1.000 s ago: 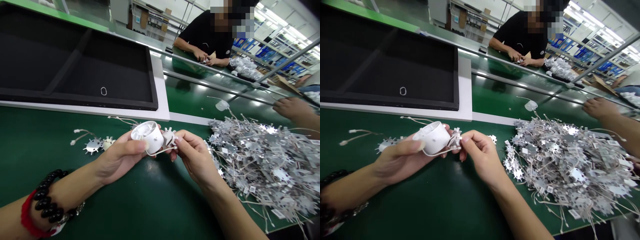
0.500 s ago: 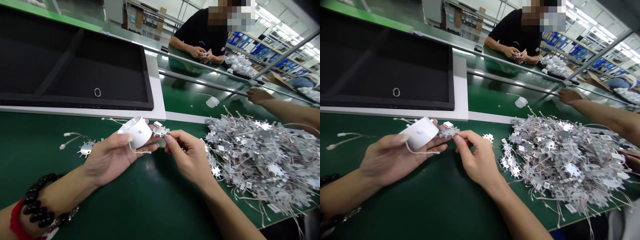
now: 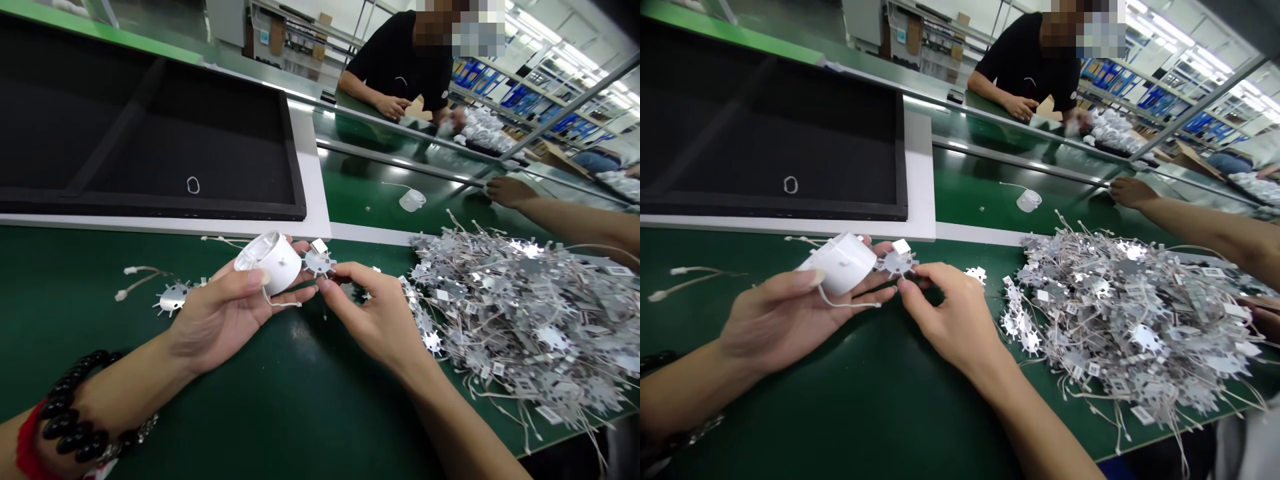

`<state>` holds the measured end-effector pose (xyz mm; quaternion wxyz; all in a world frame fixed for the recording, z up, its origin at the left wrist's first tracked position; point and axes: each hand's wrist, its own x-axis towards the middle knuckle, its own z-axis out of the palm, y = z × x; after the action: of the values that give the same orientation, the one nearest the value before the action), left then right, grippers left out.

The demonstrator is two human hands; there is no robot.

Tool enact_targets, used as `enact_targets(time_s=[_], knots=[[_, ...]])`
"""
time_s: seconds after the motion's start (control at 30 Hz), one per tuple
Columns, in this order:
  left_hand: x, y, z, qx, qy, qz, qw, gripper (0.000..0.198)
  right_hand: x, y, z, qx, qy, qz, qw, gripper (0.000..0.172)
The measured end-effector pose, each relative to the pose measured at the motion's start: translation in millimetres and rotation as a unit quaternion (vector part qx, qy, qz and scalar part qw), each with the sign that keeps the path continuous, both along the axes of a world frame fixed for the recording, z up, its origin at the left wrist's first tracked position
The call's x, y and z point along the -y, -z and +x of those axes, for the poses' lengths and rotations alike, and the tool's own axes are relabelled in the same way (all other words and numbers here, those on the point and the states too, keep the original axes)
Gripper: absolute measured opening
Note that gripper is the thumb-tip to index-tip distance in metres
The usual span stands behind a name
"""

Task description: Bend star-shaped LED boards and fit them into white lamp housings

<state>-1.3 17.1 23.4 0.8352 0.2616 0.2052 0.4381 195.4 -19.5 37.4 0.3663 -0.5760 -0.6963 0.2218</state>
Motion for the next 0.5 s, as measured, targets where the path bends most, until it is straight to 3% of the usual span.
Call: enact_targets(time_s=[0.13,0.27,0.5], knots=[[1.4,0.6,0.3,-0.008,0.004,0.001,1.000,0.039,-0.1,-3.5,2.9,-0.039,0.025,-0.049,0.998,0.018],[2.4,3.5,-1.8,-0.012,0.019,0.033,0.999,0.037,-0.6,-1.4,1.7,-0.170,0.003,-0.069,0.983,0.040],[1.4,7.8,-2.4,-0.020,0.064,0.140,0.988,0.037,-3.2,1.4,1.9,-0.287,0.009,-0.075,0.955,0.025]])
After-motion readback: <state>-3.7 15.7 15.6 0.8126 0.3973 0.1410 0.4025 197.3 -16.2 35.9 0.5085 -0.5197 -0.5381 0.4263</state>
